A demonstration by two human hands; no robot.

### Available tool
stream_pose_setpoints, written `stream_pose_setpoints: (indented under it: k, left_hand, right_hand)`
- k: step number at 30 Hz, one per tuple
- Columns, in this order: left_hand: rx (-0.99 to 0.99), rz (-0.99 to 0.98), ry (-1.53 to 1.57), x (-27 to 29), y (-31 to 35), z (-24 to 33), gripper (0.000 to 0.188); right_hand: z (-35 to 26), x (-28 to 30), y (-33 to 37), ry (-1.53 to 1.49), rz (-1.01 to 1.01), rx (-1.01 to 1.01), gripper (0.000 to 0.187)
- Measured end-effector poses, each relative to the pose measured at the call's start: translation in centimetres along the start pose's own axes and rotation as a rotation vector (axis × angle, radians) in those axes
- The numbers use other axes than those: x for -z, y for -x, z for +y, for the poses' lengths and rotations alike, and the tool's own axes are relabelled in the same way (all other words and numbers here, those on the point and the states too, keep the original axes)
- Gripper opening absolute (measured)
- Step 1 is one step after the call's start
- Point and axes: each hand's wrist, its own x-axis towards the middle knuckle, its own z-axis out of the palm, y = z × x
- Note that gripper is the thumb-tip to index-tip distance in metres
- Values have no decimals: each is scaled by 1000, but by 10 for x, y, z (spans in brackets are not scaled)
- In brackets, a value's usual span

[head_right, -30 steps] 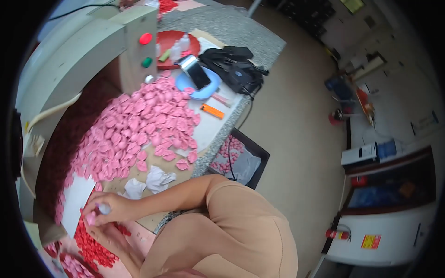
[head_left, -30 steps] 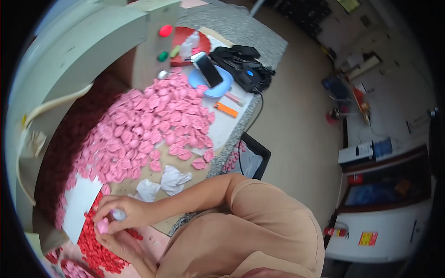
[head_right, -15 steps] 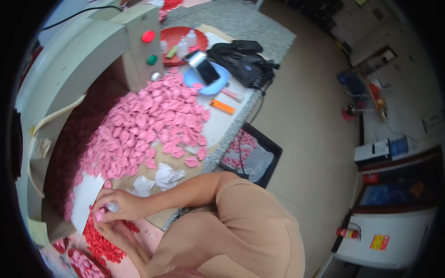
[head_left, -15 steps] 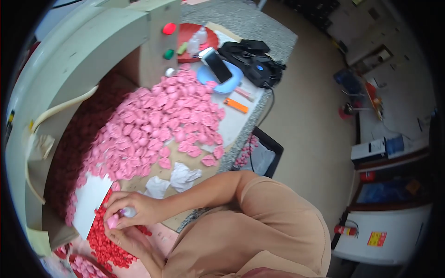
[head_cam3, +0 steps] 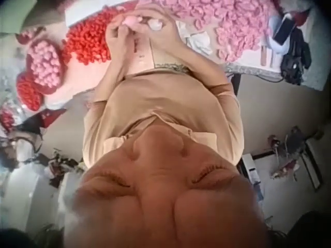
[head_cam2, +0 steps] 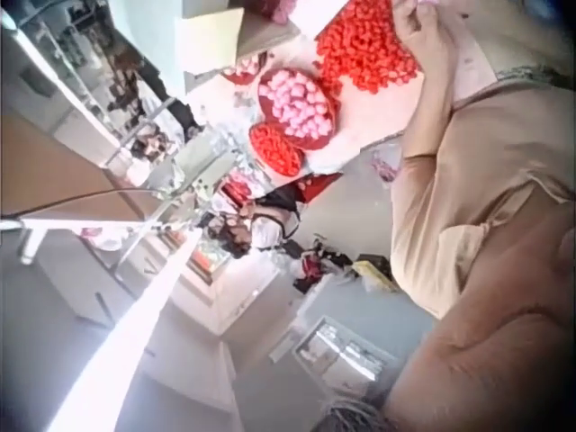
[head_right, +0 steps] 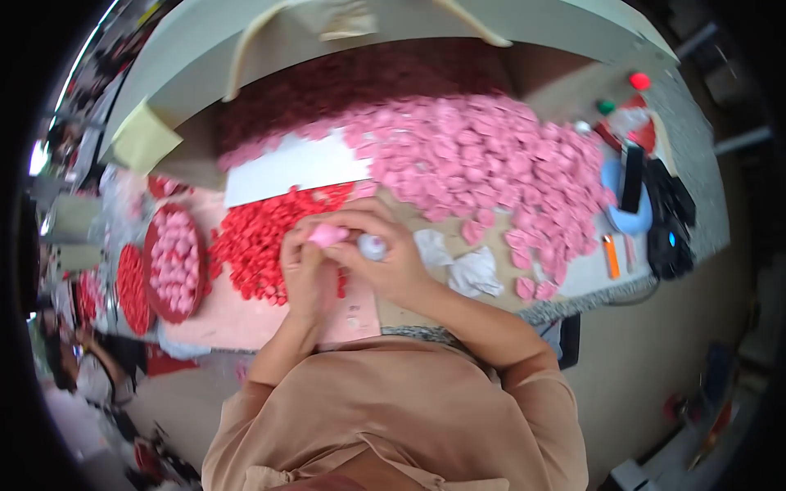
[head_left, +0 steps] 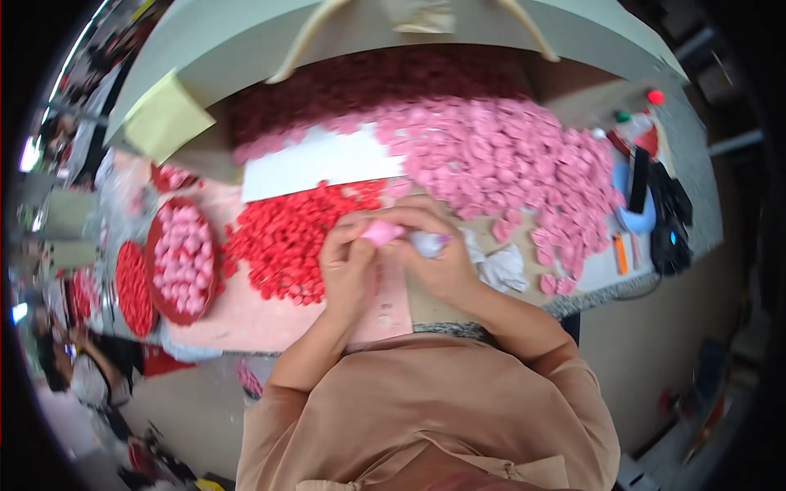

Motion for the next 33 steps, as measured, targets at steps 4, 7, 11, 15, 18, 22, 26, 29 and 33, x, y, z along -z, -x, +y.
stream_pose_setpoints:
  k: [4,7,11,15,18,22,26,29,33]
  left_hand:
    - [4,20,6,-6,2,10,22]
    - [8,15,-5,-6,1,14,20]
    - [1,31,-6,-9,-1,14,21]
    - [24,-28,-61,0,-7,16,25]
    - [60,-29,-190,-8,-6,24,30]
    - [26,-94,-271,-3,-5,18,33]
    - [-27,-114,-378,-5,-8,19,39]
    - [-115,-179,-515,-3,-11,21,42]
    - [-145,-179,-521,-5,-12,22,39]
  right_hand:
    - [3,-2,1,-83,-59,-17,30]
    - [4,-5,1,-96,-63,-21,30]
    - [4,-5,2,-116,-40,-63,32]
    - [5,-3,0,-92,-38,-62,31]
    - [1,1,0,-162,-30,-126,30]
    - [9,9,2,-175,-49,-51,26]
    - [11,11,1,-160,-33,-11,25]
    - [8,11,2,-172,-53,-54,23]
    - [14,11,0,-147,-68,57,20]
